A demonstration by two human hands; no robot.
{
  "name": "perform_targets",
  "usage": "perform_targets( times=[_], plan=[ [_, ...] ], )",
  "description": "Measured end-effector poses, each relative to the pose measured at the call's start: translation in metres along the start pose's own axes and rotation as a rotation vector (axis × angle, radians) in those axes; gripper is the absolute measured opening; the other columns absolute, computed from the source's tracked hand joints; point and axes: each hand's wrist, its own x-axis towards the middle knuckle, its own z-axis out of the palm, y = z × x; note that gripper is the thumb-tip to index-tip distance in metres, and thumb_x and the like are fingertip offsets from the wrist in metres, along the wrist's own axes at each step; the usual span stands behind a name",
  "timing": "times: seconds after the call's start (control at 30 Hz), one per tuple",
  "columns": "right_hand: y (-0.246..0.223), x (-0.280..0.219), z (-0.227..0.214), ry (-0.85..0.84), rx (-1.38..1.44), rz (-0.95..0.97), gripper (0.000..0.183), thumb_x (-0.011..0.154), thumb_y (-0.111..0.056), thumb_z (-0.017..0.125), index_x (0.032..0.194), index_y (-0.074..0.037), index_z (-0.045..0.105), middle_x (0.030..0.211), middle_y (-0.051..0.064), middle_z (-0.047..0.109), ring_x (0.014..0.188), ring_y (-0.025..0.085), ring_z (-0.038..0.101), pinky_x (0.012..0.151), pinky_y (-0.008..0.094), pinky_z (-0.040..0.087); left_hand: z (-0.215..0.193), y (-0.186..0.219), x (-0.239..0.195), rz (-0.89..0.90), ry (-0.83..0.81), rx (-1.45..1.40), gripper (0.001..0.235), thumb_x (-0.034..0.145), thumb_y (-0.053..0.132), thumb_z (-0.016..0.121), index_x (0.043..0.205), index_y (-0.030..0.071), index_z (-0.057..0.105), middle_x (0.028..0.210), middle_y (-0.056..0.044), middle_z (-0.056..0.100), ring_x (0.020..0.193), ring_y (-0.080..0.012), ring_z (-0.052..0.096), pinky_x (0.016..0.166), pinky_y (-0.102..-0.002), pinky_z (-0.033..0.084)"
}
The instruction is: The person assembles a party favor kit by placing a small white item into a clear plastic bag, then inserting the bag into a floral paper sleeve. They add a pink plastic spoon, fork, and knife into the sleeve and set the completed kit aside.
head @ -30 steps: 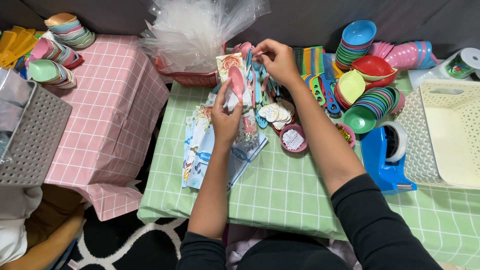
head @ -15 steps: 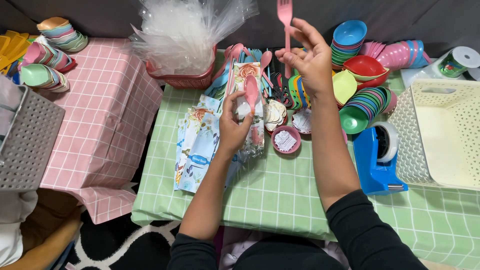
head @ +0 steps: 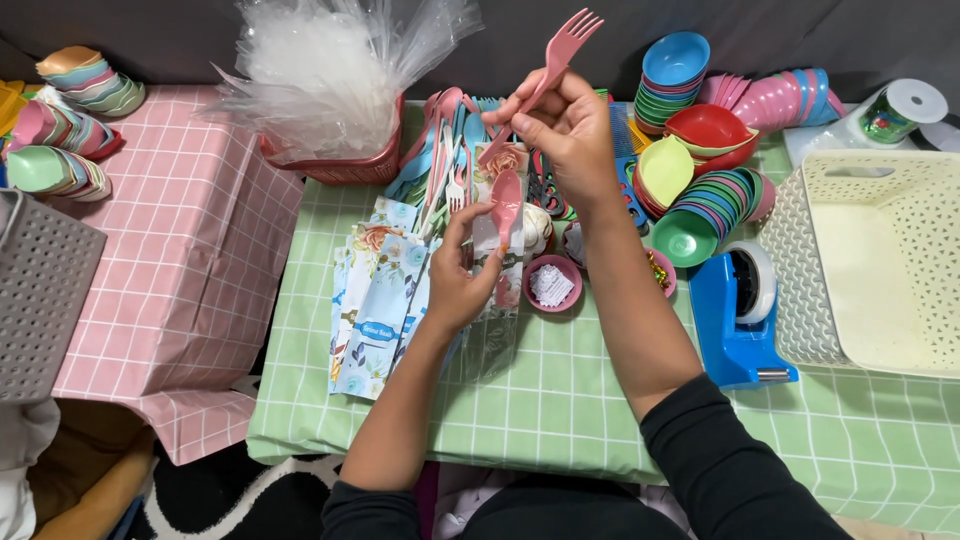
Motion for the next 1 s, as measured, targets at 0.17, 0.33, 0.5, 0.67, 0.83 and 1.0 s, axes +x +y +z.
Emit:
perform_targets(
  times=[0.17, 0.33, 0.5, 0.67, 0.83, 1.0],
  plan=[
    [0.004, 0.002, 0.003, -0.008, -0.127, 0.056, 0.009, 0.102, -0.013, 0.058, 0.099, -0.006, 0.055, 0.086, 0.013, 0.071, 0.087, 0.026, 0.077, 0.082, 0.033, 0.064, 0.0, -0.007, -0.001, 0.029, 0.004, 0.013, 0.042, 0.092, 0.009, 0.063, 0.131, 0.015, 0.05, 0.13, 0.0, 0.059, 0.052, -0.0046, 0.03, 0.05, -0.02, 0.027],
    [-0.002, -0.001, 0.008, -0.027, -0.166, 0.217, 0.014, 0.096, -0.014, 0.067, 0.103, -0.006, 0.059, 0.091, 0.01, 0.074, 0.077, 0.014, 0.071, 0.065, 0.029, 0.066, 0.0, -0.005, -0.002, 0.04, -0.004, -0.01, 0.048, 0.091, 0.006, 0.063, 0.136, 0.015, 0.046, 0.128, -0.003, 0.056, 0.052, -0.0052, 0.029, 0.052, -0.019, 0.027],
    [-0.008, -0.008, 0.013, -0.135, -0.375, 0.096, 0.071, 0.093, 0.006, 0.071, 0.148, -0.015, 0.031, 0.103, 0.011, 0.073, 0.074, 0.011, 0.063, 0.071, 0.023, 0.055, -0.001, -0.004, -0.002, 0.045, -0.023, 0.001, 0.048, 0.093, 0.007, 0.064, 0.136, 0.015, 0.046, 0.132, -0.002, 0.056, 0.051, -0.0052, 0.029, 0.051, -0.019, 0.029],
    [-0.02, -0.009, 0.015, -0.159, -0.458, 0.128, 0.088, 0.09, 0.011, 0.075, 0.155, -0.024, 0.026, 0.094, 0.009, 0.07, 0.083, 0.013, 0.068, 0.079, 0.023, 0.061, 0.001, -0.012, -0.001, 0.061, -0.034, -0.1, 0.051, 0.095, 0.004, 0.063, 0.141, 0.014, 0.042, 0.14, -0.008, 0.049, 0.103, -0.0142, 0.062, 0.077, -0.023, 0.058],
    [-0.016, -0.006, 0.007, -0.193, -0.528, 0.169, 0.059, 0.087, 0.004, 0.076, 0.133, -0.022, 0.05, 0.094, 0.003, 0.052, 0.071, 0.005, 0.064, 0.071, 0.018, 0.05, 0.004, -0.017, -0.001, 0.052, -0.029, -0.127, 0.054, 0.096, 0.004, 0.066, 0.143, 0.015, 0.042, 0.14, -0.006, 0.048, 0.104, -0.0113, 0.06, 0.075, -0.021, 0.056],
    [-0.026, -0.005, 0.009, -0.248, -0.486, 0.182, 0.049, 0.089, 0.003, 0.071, 0.127, -0.023, 0.053, 0.1, 0.005, 0.049, 0.079, 0.01, 0.057, 0.078, 0.022, 0.058, 0.001, -0.017, -0.001, 0.005, -0.035, -0.083, 0.047, 0.095, 0.009, 0.067, 0.137, 0.018, 0.047, 0.137, -0.001, 0.053, 0.051, -0.0045, 0.027, 0.05, -0.018, 0.03]
  ],
)
